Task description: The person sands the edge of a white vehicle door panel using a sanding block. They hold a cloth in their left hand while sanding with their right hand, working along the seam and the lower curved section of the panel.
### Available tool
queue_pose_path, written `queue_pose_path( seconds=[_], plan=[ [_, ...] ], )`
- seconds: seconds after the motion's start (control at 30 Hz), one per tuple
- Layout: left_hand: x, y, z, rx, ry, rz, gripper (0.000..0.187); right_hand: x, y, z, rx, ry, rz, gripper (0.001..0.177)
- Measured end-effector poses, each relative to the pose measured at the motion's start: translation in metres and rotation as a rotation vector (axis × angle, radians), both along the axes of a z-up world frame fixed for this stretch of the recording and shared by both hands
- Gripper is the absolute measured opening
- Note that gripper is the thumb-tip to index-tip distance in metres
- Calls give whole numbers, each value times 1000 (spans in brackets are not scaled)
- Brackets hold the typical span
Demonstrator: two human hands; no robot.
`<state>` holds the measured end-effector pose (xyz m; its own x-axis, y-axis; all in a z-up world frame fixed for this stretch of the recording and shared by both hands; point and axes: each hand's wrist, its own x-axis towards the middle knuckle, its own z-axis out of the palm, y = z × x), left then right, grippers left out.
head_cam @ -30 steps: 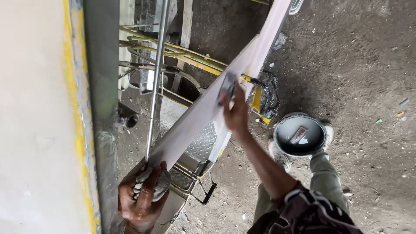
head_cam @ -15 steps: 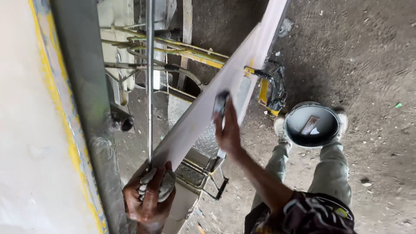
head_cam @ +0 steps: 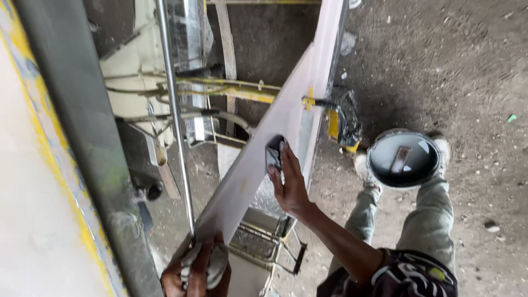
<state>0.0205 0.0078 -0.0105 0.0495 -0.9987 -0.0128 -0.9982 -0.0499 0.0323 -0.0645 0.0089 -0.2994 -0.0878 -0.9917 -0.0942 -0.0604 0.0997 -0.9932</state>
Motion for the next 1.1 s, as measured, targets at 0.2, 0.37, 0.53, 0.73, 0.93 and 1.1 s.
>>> queue_pose_path(
  seconds=[0.2, 0.37, 0.53, 0.73, 0.93, 1.1],
  plan=[
    [11, -10, 3, 88, 89, -28, 45, -37, -141, -145, 283, -48, 56, 42],
    [-2, -6, 16, 158, 163, -4, 47, -17, -62, -70, 444, -95, 69, 48],
    [-18, -18, 9, 65, 59, -32, 47, -7, -39, -103, 28, -46, 23, 63],
    [-27, -12, 11, -12, -3, -7, 44, -12, -101, -123, 437, -290, 57, 52],
    [-31, -19, 10, -136, -44, -28, 42, 6, -26, -32, 6, 10, -37, 65],
    [-37, -17, 7, -140, -28, -5, 39, -35, -154, -151, 737, -239, 1, 48]
  ],
)
